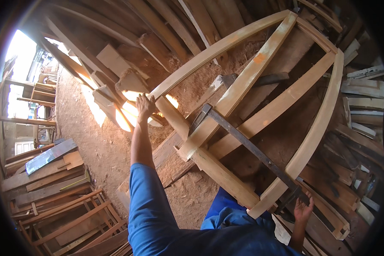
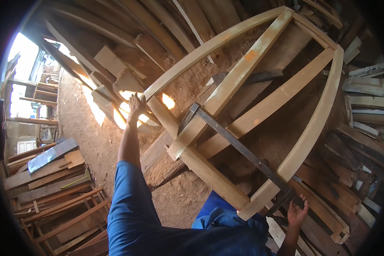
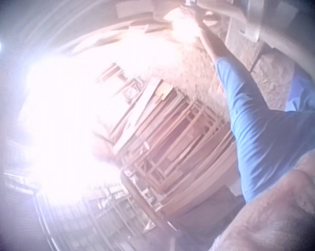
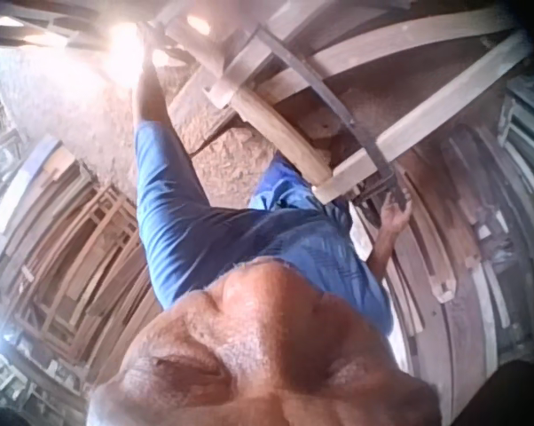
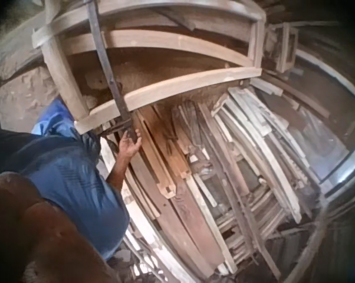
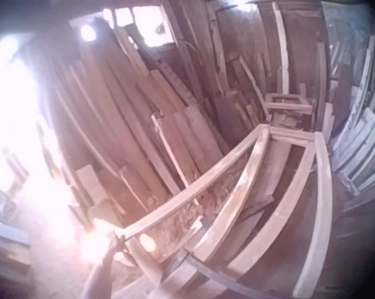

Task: The person measures a wooden frame using a tape measure, then applies a metal clamp and uses a mallet to secure joints while working in a woodworking shop.

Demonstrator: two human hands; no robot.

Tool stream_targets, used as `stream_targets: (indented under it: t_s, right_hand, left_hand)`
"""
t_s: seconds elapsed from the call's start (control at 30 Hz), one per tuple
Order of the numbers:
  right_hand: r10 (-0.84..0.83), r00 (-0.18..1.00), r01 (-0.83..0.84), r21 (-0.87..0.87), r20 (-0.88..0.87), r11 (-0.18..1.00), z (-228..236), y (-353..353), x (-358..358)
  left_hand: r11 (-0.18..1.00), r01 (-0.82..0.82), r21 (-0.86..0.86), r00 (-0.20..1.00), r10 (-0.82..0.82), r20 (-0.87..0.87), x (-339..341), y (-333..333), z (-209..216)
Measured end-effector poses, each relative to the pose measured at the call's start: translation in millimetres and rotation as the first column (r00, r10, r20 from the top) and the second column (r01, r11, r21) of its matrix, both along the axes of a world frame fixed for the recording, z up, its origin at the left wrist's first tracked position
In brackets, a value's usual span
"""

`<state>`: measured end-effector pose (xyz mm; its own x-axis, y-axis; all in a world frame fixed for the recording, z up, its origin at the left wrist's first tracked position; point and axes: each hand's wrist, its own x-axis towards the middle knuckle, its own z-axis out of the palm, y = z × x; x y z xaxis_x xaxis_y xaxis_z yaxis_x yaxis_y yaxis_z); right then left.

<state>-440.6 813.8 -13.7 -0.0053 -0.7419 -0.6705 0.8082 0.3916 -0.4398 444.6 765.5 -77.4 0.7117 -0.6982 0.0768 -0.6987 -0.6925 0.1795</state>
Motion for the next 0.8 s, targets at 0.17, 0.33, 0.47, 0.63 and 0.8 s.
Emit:
stream_targets:
  t_s: [0.17, 0.33, 0.47, 0.63, 0.8]
  right_hand:
    - [-0.025, 0.995, 0.031, 0.058, -0.1, 0.998, -3, -3, -4]
    - [-0.046, 0.991, 0.05, 0.025, -0.123, 0.998, 4, 3, -1]
    - [-0.012, 1.0, 0.012, -0.022, -0.007, 1.0, -14, 5, 1]
    - [-0.038, 0.999, 0.039, -0.046, 0.017, 0.998, -16, 16, 14]
    - [0.008, 0.995, 0.002, -0.089, 0.104, 0.996, -19, 10, 22]
  left_hand:
    - [0.997, -0.052, 0.059, 0.99, 0.059, -0.129, 65, 4, -53]
    - [0.892, 0.33, 0.308, 0.94, -0.339, -0.024, 84, -5, -90]
    - [0.753, 0.615, 0.234, 0.477, -0.591, 0.65, 85, 17, -108]
    - [0.817, 0.574, 0.053, 0.792, -0.571, 0.215, 11, 8, -96]
    - [0.822, 0.557, 0.121, 0.824, -0.565, 0.041, 30, 30, -97]
